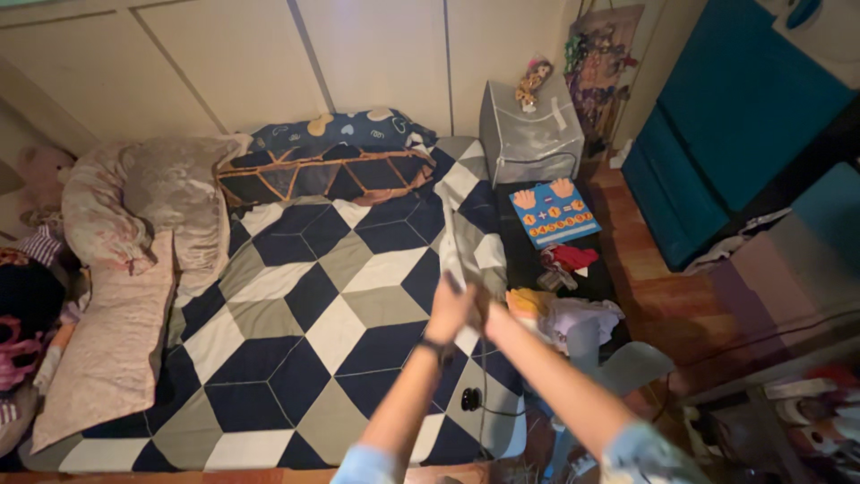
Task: The person assembles a white handheld device by attaching a nozzle to the main body and securing it with a cap. The person then repeatedly twists and adjusts the cap to ensure it is properly fastened.
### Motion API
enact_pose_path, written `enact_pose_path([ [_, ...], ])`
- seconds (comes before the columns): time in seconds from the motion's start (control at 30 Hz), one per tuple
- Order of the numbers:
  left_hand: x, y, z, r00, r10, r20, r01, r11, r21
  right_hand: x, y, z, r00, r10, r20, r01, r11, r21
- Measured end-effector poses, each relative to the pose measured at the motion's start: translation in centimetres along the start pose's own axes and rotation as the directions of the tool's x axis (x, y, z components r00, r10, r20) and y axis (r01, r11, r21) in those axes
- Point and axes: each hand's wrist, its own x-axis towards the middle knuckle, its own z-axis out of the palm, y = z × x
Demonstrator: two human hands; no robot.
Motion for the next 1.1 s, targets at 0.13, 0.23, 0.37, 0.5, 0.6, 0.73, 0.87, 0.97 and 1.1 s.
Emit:
enact_pose_path([
  [0.13, 8.4, -1.1, 2.9, 0.939, -0.340, 0.044, 0.342, 0.918, -0.200, 5.6, -7.0, -0.9, 1.000, -0.012, 0.016, 0.014, 0.991, -0.130],
  [0.23, 8.3, -0.6, 3.3, 0.930, -0.367, 0.030, 0.357, 0.880, -0.312, 6.0, -8.2, -0.9, 0.998, 0.014, 0.056, -0.004, 0.985, -0.175],
  [0.37, 3.1, 2.7, 0.9, 0.964, -0.234, 0.124, 0.263, 0.799, -0.541, 1.6, -5.9, -2.1, 0.996, -0.084, 0.039, 0.088, 0.992, -0.092],
  [0.5, -7.5, 8.8, -2.4, 0.964, -0.157, 0.215, 0.257, 0.756, -0.602, -9.9, -2.4, -1.5, 0.991, -0.071, -0.115, 0.057, 0.991, -0.123],
  [0.6, -12.0, 12.2, -3.9, 0.914, -0.318, 0.253, 0.406, 0.700, -0.587, -18.0, -1.7, 0.4, 0.997, 0.058, -0.040, -0.063, 0.988, -0.139],
  [0.73, -11.5, 11.9, -1.9, 0.893, -0.340, 0.295, 0.446, 0.581, -0.681, -16.1, -3.2, -0.7, 0.997, 0.029, -0.071, -0.034, 0.996, -0.080],
  [0.87, -3.4, 6.3, 2.1, 0.908, -0.342, 0.242, 0.407, 0.584, -0.703, -5.6, -6.7, -4.7, 0.999, -0.029, -0.047, 0.009, 0.926, -0.378],
  [0.97, 4.5, 0.6, 5.8, 0.916, -0.339, 0.217, 0.378, 0.540, -0.752, 2.3, -10.2, -5.1, 0.997, -0.044, -0.068, 0.020, 0.948, -0.318],
  [1.1, 12.6, -4.5, 8.0, 0.823, -0.455, 0.340, 0.520, 0.363, -0.773, 7.4, -15.4, -4.6, 0.991, -0.097, 0.095, 0.121, 0.951, -0.284],
])
